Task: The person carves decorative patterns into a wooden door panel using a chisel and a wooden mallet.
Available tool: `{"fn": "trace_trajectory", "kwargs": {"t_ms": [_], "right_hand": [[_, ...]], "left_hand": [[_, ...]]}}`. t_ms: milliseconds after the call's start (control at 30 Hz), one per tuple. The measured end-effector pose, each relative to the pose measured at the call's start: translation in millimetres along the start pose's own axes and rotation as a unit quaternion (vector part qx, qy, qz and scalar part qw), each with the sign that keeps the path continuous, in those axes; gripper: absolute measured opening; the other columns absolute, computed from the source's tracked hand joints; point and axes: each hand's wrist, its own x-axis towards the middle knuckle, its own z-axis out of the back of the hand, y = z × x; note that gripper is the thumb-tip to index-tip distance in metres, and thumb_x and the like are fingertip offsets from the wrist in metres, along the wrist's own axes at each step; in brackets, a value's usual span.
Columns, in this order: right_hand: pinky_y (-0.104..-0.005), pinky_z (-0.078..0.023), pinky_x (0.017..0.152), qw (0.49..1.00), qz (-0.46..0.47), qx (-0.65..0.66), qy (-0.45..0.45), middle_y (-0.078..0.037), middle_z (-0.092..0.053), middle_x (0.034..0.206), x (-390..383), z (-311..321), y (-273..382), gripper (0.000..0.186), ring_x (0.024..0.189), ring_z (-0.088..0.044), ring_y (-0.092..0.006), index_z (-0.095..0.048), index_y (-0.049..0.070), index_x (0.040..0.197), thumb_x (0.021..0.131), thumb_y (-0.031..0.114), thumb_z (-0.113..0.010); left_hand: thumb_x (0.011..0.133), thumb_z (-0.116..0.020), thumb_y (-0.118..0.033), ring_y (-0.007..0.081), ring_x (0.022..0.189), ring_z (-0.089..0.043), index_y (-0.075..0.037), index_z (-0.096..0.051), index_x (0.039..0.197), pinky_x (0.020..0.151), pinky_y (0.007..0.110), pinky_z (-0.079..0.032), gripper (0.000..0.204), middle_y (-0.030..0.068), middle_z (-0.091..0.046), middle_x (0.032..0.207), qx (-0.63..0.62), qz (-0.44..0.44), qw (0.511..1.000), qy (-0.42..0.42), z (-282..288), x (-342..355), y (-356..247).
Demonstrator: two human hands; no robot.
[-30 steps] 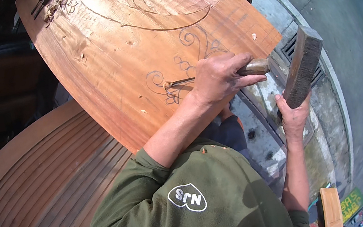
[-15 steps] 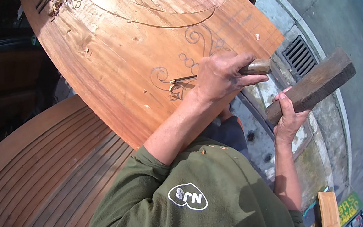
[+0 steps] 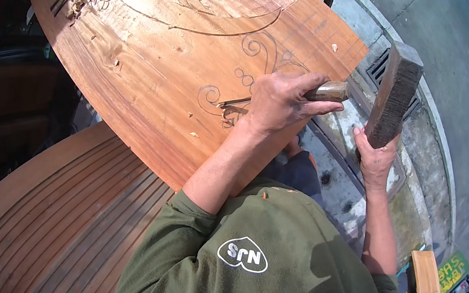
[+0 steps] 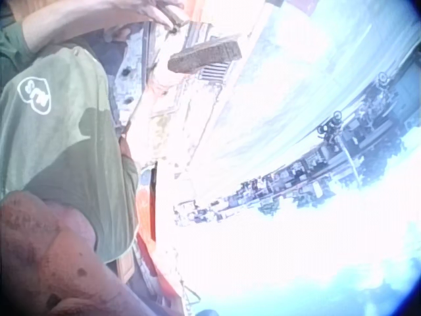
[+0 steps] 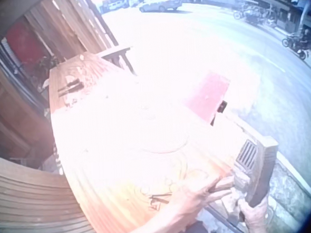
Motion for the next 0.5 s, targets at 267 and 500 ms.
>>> {"fn": "trace_trajectory", "kwargs": {"t_ms": [267, 500], "right_hand": [[-0.0306, -0.055, 0.084, 0.997, 0.004, -0.048, 0.063, -0.003, -0.065, 0.107, -27.5, -22.5, 8.8, 0.057, 0.09, -0.065, -0.0143, -0.052, 0.003, 0.139, 0.088, -0.003, -0.078], [-0.0308, -0.054, 0.087, 0.983, -0.026, 0.172, -0.061, -0.01, -0.067, 0.108, -36.0, -36.7, 16.4, 0.064, 0.091, -0.065, -0.0155, -0.048, 0.0, 0.146, 0.089, 0.001, -0.078]], "left_hand": [[0.075, -0.09, -0.058, 0.0253, 0.065, -0.072, -0.019, -0.08, 0.097, 0.054, 0.038, -0.053, 0.046, 0.0033, -0.07, 0.073, 0.007, -0.007, 1.0, 0.024, -1.4, -5.4, 1.5], [0.075, -0.089, -0.059, 0.026, 0.065, -0.072, -0.02, -0.08, 0.098, 0.055, 0.039, -0.054, 0.046, 0.0038, -0.071, 0.072, 0.008, -0.013, 0.999, 0.044, -1.0, -7.0, 2.9]]}}
